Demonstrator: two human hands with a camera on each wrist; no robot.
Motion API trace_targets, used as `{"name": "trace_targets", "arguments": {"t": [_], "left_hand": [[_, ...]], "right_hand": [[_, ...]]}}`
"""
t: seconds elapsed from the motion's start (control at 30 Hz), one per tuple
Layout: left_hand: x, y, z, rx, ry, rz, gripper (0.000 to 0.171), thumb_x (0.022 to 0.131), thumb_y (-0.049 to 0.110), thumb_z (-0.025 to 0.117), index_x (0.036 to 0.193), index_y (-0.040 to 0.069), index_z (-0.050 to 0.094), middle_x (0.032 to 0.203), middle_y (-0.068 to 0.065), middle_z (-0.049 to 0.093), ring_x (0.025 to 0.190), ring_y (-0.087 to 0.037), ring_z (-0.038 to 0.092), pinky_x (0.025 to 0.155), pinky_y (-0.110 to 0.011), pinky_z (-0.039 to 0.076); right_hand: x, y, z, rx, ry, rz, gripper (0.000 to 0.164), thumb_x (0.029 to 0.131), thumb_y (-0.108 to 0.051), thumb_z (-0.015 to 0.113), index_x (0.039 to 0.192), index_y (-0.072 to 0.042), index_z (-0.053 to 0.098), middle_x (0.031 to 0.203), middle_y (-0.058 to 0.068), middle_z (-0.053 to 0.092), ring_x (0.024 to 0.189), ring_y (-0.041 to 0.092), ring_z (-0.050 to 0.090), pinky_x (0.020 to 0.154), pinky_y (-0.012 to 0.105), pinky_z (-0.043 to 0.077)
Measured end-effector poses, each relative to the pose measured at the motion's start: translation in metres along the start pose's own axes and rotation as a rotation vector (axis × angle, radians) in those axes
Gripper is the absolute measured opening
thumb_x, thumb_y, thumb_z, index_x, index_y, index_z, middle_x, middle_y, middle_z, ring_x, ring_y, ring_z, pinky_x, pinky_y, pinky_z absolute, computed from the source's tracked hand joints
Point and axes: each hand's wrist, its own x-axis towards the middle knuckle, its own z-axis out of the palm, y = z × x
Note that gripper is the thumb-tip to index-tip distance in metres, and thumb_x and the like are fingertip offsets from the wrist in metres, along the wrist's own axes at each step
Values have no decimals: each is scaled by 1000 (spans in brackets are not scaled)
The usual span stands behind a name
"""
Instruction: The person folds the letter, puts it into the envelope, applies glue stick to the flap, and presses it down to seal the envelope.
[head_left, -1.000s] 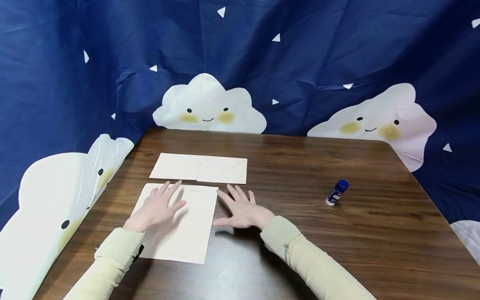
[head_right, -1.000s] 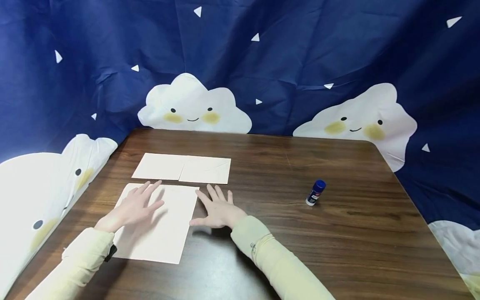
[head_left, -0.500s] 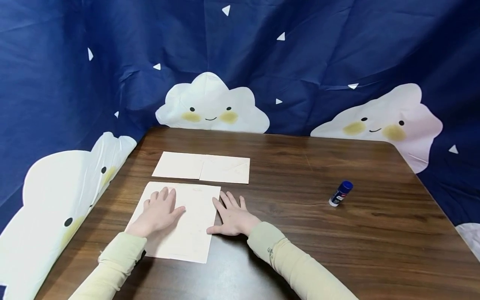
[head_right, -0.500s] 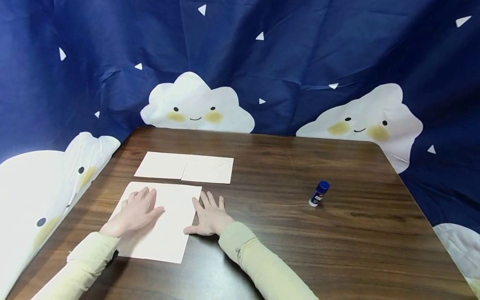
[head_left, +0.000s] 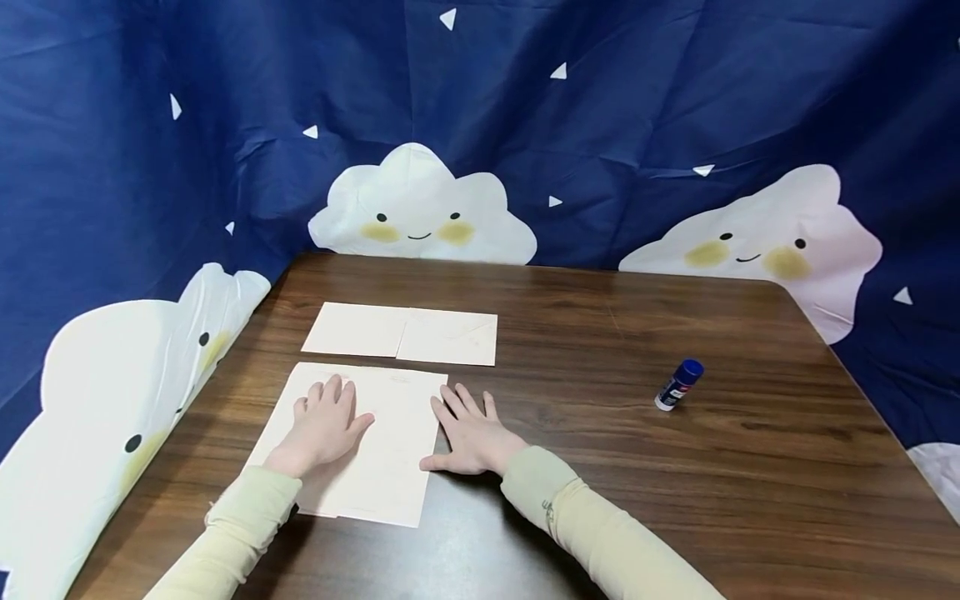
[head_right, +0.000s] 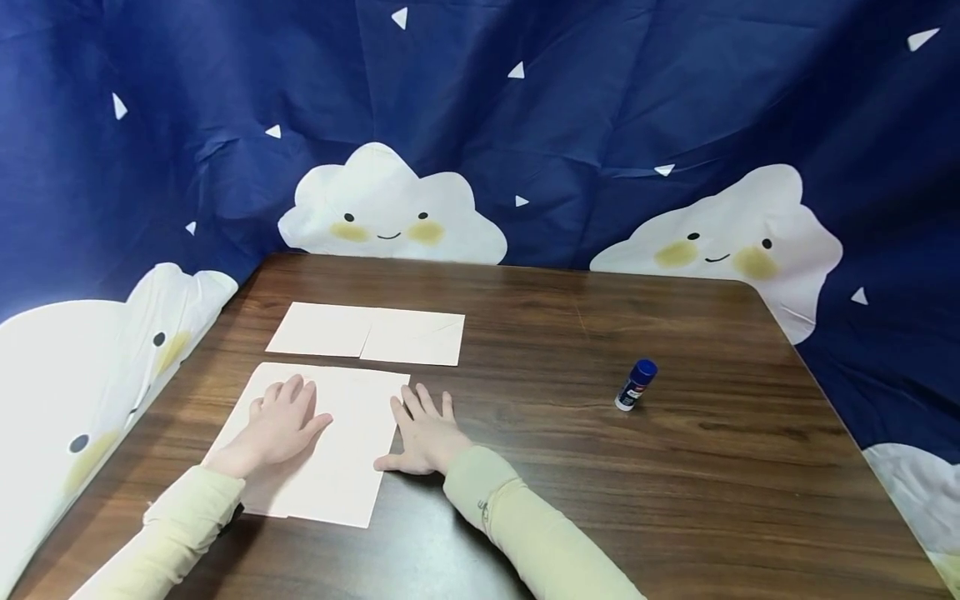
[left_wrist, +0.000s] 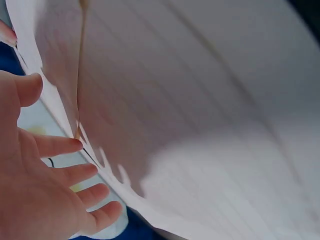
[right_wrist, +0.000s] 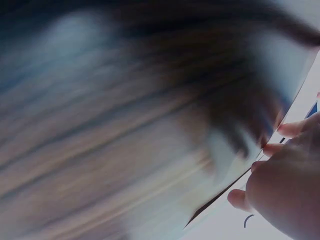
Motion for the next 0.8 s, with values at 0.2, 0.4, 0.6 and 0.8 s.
{"name": "trace_targets", "arguments": {"t": [0.2, 0.4, 0.6, 0.8], "left_hand": [[1, 18, 3, -4, 6, 44, 66, 97, 40, 46, 139, -9, 34, 147, -36, 24, 132, -57, 22, 101, -72, 21], [4, 41, 10, 28, 13, 89, 68, 96, 40, 47, 139, -11, 34, 147, -33, 27, 133, -54, 25, 103, -70, 23], [6, 68, 19, 33, -4, 128, 69, 96, 41, 48, 139, -12, 33, 147, -31, 29, 135, -50, 26, 104, -67, 24], [7, 99, 29, 27, -27, 169, 69, 96, 42, 47, 139, -11, 34, 147, -29, 31, 135, -49, 27, 106, -64, 25]], "right_hand": [[-17, 18, 1, 32, -10, 12, 92, 84, -67, 51, 153, -17, 15, 161, 4, 7, 150, 26, 3, 117, 61, 5], [-34, 39, -1, 77, -6, 16, 92, 83, -65, 54, 153, -18, 16, 162, 3, 7, 150, 26, 3, 116, 62, 3], [-57, 61, -2, 92, 1, 29, 92, 83, -63, 57, 152, -16, 18, 161, 3, 9, 150, 26, 5, 116, 62, 4], [-82, 84, -7, 121, 2, 45, 92, 82, -59, 62, 151, -15, 21, 161, 5, 12, 149, 29, 8, 116, 61, 10]]}}
